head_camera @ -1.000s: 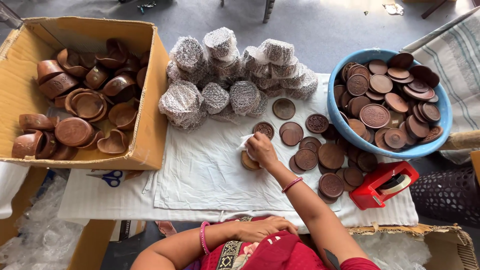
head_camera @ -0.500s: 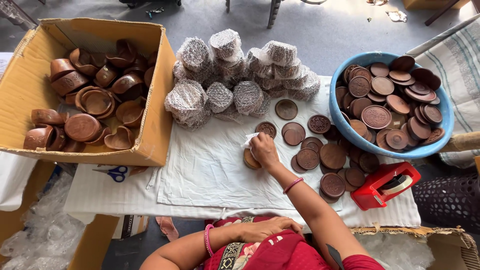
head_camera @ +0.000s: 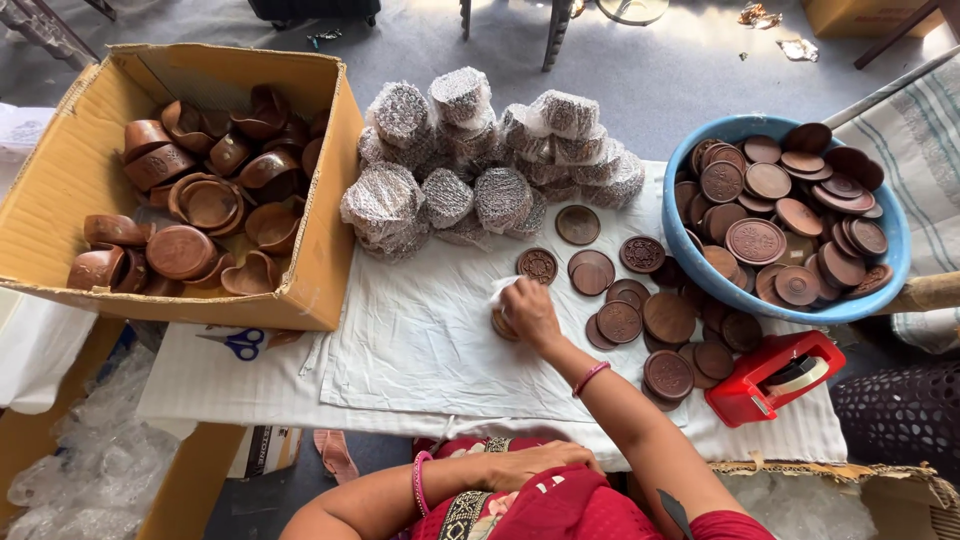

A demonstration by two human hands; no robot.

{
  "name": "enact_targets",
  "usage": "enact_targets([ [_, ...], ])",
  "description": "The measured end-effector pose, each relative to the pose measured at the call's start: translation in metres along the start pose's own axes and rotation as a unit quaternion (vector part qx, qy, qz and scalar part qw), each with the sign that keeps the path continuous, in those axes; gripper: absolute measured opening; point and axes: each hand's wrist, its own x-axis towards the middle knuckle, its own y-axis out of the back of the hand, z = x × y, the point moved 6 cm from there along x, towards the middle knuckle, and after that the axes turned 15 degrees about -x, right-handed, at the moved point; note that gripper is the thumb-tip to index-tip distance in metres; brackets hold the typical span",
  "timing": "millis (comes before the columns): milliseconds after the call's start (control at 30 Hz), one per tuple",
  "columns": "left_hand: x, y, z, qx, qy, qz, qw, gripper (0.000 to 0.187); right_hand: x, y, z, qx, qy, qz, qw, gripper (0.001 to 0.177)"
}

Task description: The person wipes small clay bowls and circular clay plates with a white cloth, then wraps them in bubble wrap and secures the packaging with tape.

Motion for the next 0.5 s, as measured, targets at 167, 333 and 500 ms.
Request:
enact_targets([
  [167, -0.004, 0.004, 0.003, -0.019, -0.071, -0.014, 0.997, 0.065, -0.004, 0.015, -0.008, 0.086, 0.142, 0.101, 0.981, 0.015],
  [333, -0.002, -0.002, 0.048, -0.023, 0.006, -0.014, 1.000, 0.080, 0.010, 0.011, 0.026, 0.032, -0.014, 0.064, 0.997, 0.015],
  [500, -0.003, 0.005, -0.003, 0.029, -0.035, -0.011, 0.999, 0.064, -0.001, 0.013, -0.006, -0.005, 0.047, 0.069, 0.996, 0.021],
])
